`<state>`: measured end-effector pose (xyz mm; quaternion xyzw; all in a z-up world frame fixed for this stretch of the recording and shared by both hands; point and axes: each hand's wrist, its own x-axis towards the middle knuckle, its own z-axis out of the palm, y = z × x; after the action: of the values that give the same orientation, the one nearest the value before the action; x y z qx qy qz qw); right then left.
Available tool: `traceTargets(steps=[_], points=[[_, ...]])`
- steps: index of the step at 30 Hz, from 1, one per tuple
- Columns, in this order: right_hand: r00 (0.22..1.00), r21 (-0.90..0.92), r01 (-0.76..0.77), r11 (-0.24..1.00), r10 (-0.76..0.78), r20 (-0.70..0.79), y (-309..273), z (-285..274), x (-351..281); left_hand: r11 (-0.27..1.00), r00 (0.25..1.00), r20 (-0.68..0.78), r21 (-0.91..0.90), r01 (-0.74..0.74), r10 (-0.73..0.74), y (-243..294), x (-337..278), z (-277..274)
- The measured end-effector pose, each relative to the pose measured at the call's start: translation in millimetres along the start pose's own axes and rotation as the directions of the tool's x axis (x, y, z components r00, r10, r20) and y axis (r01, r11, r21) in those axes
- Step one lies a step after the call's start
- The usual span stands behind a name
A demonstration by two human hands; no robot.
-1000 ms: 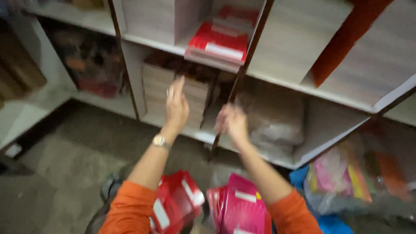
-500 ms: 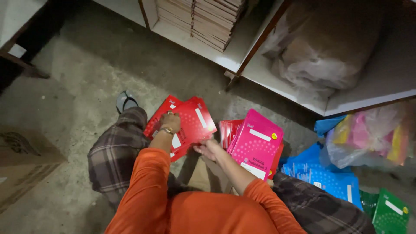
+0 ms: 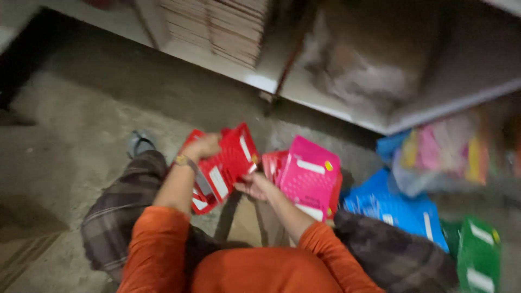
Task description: Organizing and stocking notebooks onto shelves from piles on the floor.
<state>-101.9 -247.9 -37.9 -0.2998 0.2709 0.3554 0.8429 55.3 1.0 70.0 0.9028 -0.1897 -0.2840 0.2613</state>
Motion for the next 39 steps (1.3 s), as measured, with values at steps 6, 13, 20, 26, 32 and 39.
traceTargets(steps=[6,13,20,26,32,39], points=[[0.546,-0.808,0.418,-0.416,-0.595,0.589,-199,-42,-104,0.969,0.987,-0.133,-0.220,-0.112,0.084,190,-72,-95],[-0.209,-0.935,0.323,-0.148,-0.974,0.082,-174,42,-201,0.758,0.974,-0.177,-0.613,-0.223,0.143,179,35,169],[0.519,-0.753,-0.015,-0.658,-0.649,0.556,-106,22,-169,0.771,0.994,0.106,-0.634,0.067,0.000,159,11,180],[0.159,-0.839,-0.385,-0.384,-0.923,0.350,-142,-8,-199,0.577,0.977,0.173,-0.814,0.069,0.128,134,25,224],[0.434,-0.866,-0.225,-0.447,-0.841,0.321,-54,16,-168,0.707,0.983,0.179,-0.700,0.102,0.036,159,6,171],[0.351,-0.670,-0.735,-0.102,-0.903,-0.248,-92,-32,-238,0.540,0.980,0.201,-0.826,0.161,0.015,125,23,147]])
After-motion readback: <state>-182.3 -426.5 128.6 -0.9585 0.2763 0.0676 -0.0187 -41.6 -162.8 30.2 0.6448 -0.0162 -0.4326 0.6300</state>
